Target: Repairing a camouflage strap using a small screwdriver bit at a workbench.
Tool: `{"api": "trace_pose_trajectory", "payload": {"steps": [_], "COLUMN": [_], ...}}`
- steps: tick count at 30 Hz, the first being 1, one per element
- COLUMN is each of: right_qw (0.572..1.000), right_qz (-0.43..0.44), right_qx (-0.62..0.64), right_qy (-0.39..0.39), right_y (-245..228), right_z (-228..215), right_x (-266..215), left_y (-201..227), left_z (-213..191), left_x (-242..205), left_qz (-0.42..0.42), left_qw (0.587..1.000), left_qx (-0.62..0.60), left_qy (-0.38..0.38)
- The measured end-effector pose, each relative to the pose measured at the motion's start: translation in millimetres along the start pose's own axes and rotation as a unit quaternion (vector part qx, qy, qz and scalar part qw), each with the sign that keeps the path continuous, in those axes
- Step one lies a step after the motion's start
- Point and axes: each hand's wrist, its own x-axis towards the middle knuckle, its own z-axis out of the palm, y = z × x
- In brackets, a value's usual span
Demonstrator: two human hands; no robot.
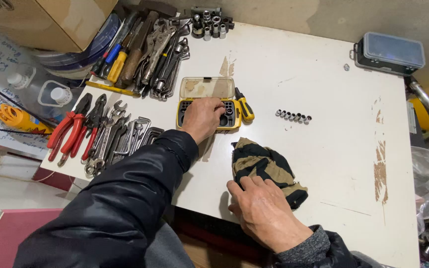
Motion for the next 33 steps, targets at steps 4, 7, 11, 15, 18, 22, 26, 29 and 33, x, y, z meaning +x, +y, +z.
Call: {"api": "trace_pose_trajectory", "payload": {"steps": [4, 7, 11, 15, 18, 22, 26, 29, 33], "right_qw": [1.000, 1.000, 1.000, 0.999, 1.000, 0.957, 0.982, 0.962, 0.902], "right_qz": [0.001, -0.001, 0.013, 0.024, 0.008, 0.165, 0.187, 0.271, 0.396], "right_qx": [0.000, -0.010, 0.011, 0.014, 0.006, 0.026, 0.018, 0.030, 0.103], "right_qy": [-0.003, 0.008, -0.013, -0.020, -0.019, -0.235, -0.009, 0.013, 0.139], "right_y": [0, 1, 3, 6, 14, 17, 65, 102, 151], "right_z": [3, 3, 3, 5, 7, -42, -32, -47, -51], "right_x": [0, 0, 2, 2, 4, 17, 12, 10, -4], "left_y": [-10, -12, -16, -25, -22, -11, -3, 6, 76], "left_z": [10, 14, 17, 27, 24, 2, -16, -23, -71], "left_x": [1, 1, 0, -1, -3, -5, -11, -10, -35], "left_qz": [0.010, 0.049, 0.068, 0.111, 0.096, 0.056, 0.049, 0.081, -0.021], "left_qw": [1.000, 0.998, 0.997, 0.989, 0.992, 0.998, 0.999, 0.994, 0.921], "left_qx": [0.020, 0.031, 0.023, 0.054, 0.045, 0.020, -0.011, -0.048, -0.377], "left_qy": [0.012, 0.027, 0.033, 0.078, 0.075, 0.000, -0.003, 0.059, 0.095]}}
